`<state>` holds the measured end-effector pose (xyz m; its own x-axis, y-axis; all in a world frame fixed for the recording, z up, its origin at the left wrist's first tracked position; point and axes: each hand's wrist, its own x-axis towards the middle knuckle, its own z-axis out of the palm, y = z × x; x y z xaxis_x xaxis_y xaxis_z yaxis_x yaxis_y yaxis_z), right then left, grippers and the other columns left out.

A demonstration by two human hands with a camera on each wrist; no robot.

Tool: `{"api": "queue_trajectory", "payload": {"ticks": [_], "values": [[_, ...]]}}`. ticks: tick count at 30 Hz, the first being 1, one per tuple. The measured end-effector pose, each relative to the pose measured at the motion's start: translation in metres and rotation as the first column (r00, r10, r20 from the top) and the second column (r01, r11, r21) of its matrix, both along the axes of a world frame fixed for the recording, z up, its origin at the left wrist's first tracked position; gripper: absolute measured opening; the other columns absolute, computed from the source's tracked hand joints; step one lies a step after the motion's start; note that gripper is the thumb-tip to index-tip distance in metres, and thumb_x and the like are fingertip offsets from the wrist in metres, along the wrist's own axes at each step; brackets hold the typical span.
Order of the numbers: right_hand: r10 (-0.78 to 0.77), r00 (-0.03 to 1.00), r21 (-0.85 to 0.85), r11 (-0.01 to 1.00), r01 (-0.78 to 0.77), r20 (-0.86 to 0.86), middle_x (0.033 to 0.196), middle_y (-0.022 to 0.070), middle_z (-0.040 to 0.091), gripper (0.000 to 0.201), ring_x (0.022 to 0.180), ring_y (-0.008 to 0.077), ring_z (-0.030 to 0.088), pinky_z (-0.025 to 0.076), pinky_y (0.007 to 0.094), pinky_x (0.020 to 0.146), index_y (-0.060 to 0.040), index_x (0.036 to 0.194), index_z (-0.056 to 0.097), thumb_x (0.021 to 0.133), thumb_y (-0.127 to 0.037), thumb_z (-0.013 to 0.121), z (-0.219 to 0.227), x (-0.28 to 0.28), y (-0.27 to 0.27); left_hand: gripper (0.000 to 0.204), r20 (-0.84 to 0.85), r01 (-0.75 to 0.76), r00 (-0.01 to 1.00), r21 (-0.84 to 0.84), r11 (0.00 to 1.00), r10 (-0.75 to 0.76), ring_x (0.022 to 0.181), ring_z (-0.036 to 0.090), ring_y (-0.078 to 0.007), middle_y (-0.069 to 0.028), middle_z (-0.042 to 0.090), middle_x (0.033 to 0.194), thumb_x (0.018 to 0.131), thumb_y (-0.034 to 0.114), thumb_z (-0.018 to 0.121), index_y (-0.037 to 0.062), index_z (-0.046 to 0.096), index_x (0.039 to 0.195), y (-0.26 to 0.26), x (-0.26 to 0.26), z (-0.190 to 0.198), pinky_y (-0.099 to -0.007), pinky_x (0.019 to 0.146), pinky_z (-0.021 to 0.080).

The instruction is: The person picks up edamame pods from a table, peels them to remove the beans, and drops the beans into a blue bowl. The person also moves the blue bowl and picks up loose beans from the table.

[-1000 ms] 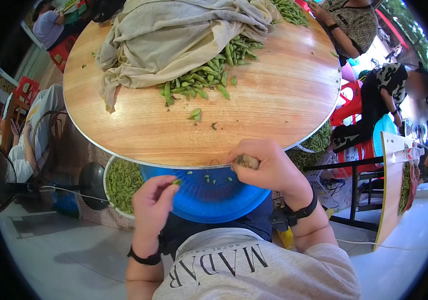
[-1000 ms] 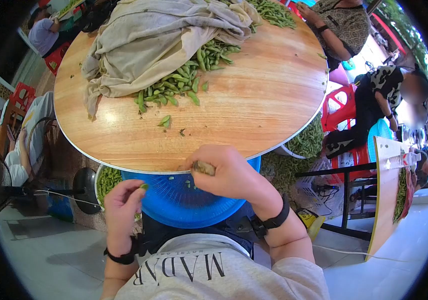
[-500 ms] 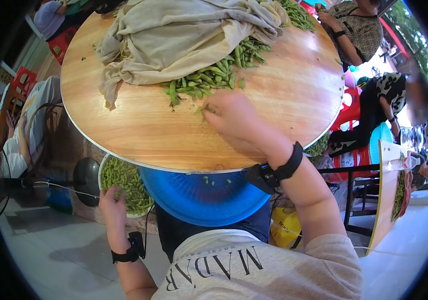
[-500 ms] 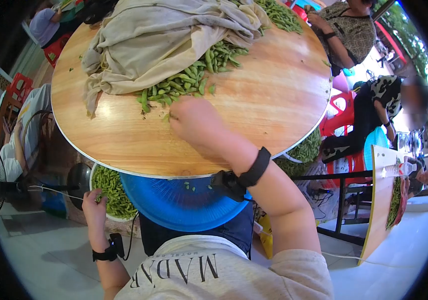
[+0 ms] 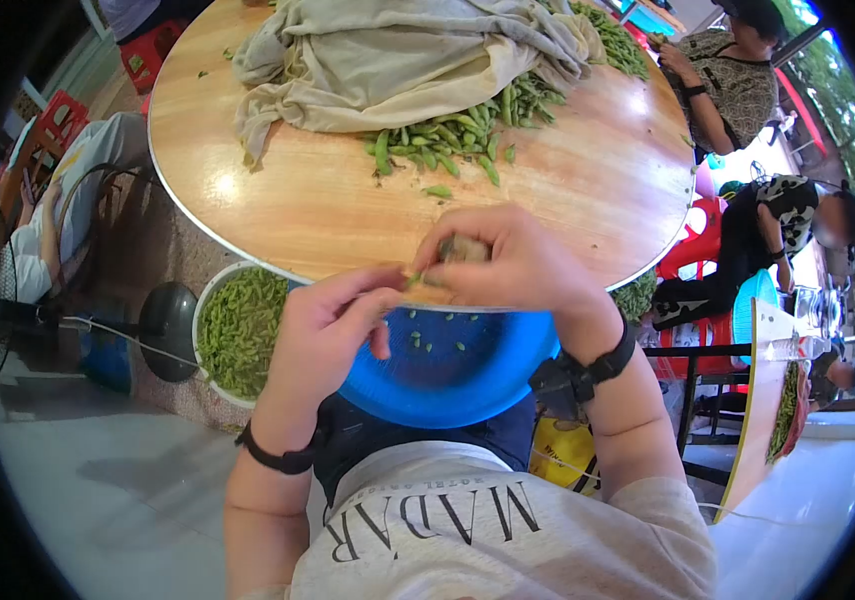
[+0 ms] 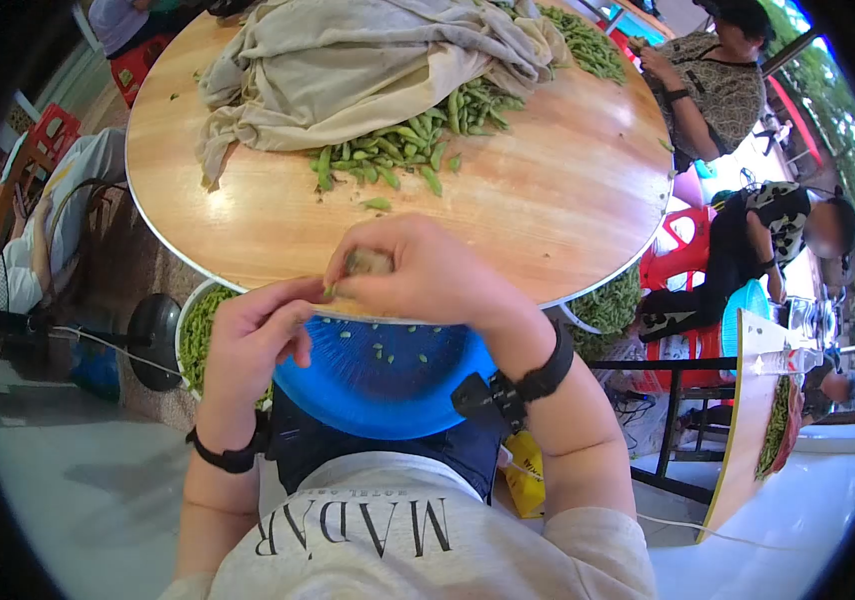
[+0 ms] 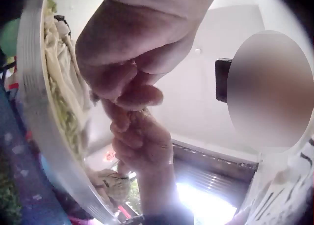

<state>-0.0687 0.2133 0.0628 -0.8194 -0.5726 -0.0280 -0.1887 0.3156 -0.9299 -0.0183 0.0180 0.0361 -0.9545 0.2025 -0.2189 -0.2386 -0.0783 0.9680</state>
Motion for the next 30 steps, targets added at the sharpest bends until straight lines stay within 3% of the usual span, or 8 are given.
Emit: {"api": "queue_trajectory", "payload": {"ticks": [2,4,7,10,14,17,20,30], "values": [[0.055,0.977,0.018,0.998,-0.052,-0.207,0.070,-0.0018,0.057,0.010,0.063,0.0060,0.052,0.040,0.0224,0.056,-0.0024,0.082,0.062,0.074,-0.008,0.062,-0.007,0.012,-0.002,0.014,0.082,0.139,0.985,0.114,0.984,-0.149,0.047,0.050,-0.0072,-0.0086,0.062,0.071,0.081,0.004,0.059,-0.0046,0.061,0.092,0.003,0.000,-0.005,-0.0188,0.041,0.039],[0.075,0.929,0.052,0.997,-0.060,-0.363,0.072,-0.0022,0.055,0.009,0.067,0.0064,0.050,0.039,0.0227,0.060,-0.0023,0.083,0.062,0.075,-0.006,0.062,-0.011,0.022,-0.001,0.013,0.093,0.157,0.981,0.155,0.975,-0.172,0.047,0.050,-0.0073,-0.0088,0.062,0.071,0.080,0.004,0.059,-0.0042,0.061,0.090,0.001,0.005,-0.011,-0.0188,0.041,0.039],[-0.155,0.978,-0.049,0.988,0.150,-0.140,0.062,0.0037,0.053,0.017,0.055,0.0115,0.048,0.040,0.0259,0.052,-0.0025,0.080,0.060,0.082,-0.019,0.057,-0.016,0.036,-0.001,0.012,0.070,0.121,0.988,0.227,0.966,-0.140,0.046,0.049,-0.0072,-0.0097,0.062,0.072,0.079,0.003,0.061,-0.0047,0.061,0.089,0.000,0.014,-0.017,-0.0187,0.040,0.039],[-0.121,0.896,-0.143,0.970,0.199,0.427,0.060,0.0012,0.051,0.034,0.049,0.0077,0.043,0.036,0.0214,0.046,-0.0029,0.081,0.059,0.090,-0.034,0.047,-0.024,0.048,0.004,0.012,0.040,0.036,0.998,0.161,0.986,-0.043,0.049,0.050,-0.0068,-0.0081,0.062,0.072,0.076,0.001,0.063,-0.0036,0.062,0.087,0.003,0.024,-0.018,-0.0187,0.042,0.039],[-0.053,0.879,-0.239,0.953,0.186,0.474,0.058,-0.0003,0.049,0.043,0.047,0.0054,0.042,0.034,0.0191,0.043,-0.0037,0.078,0.055,0.092,-0.041,0.039,-0.040,0.064,-0.006,0.015,-0.129,-0.033,0.992,-0.166,0.986,0.011,0.054,0.053,-0.0085,-0.0051,0.060,0.070,0.070,-0.001,0.068,-0.0005,0.064,0.084,0.010,0.035,-0.018,-0.0204,0.046,0.040],[-0.007,0.893,-0.253,0.958,0.135,0.450,0.058,0.0001,0.049,0.041,0.047,0.0057,0.043,0.035,0.0200,0.043,-0.0039,0.077,0.054,0.092,-0.039,0.039,-0.042,0.067,-0.008,0.015,-0.447,-0.129,0.895,-0.266,0.955,-0.003,0.058,0.052,-0.0076,-0.0033,0.058,0.068,0.067,-0.004,0.069,-0.0008,0.063,0.080,0.013,0.038,-0.027,-0.0190,0.049,0.039],[-0.036,0.892,-0.222,0.963,0.151,0.450,0.058,0.0003,0.050,0.038,0.047,0.0060,0.043,0.036,0.0206,0.042,-0.0037,0.078,0.054,0.092,-0.036,0.041,-0.041,0.070,-0.010,0.017,-0.533,-0.186,0.846,-0.324,0.928,-0.017,0.055,0.055,-0.0155,-0.0082,0.057,0.067,0.064,-0.002,0.070,0.0006,0.064,0.079,0.015,0.042,-0.025,-0.0242,0.050,0.043],[-0.068,0.855,-0.189,0.963,0.190,0.514,0.058,0.0003,0.050,0.028,0.049,0.0063,0.043,0.036,0.0211,0.044,-0.0036,0.075,0.051,0.090,-0.027,0.048,-0.035,0.078,-0.014,0.014,-0.609,-0.248,0.793,-0.355,0.901,-0.022,0.056,0.057,-0.0183,-0.0102,0.058,0.066,0.066,-0.003,0.069,0.0007,0.063,0.077,0.017,0.052,-0.022,-0.0260,0.050,0.044]]}}
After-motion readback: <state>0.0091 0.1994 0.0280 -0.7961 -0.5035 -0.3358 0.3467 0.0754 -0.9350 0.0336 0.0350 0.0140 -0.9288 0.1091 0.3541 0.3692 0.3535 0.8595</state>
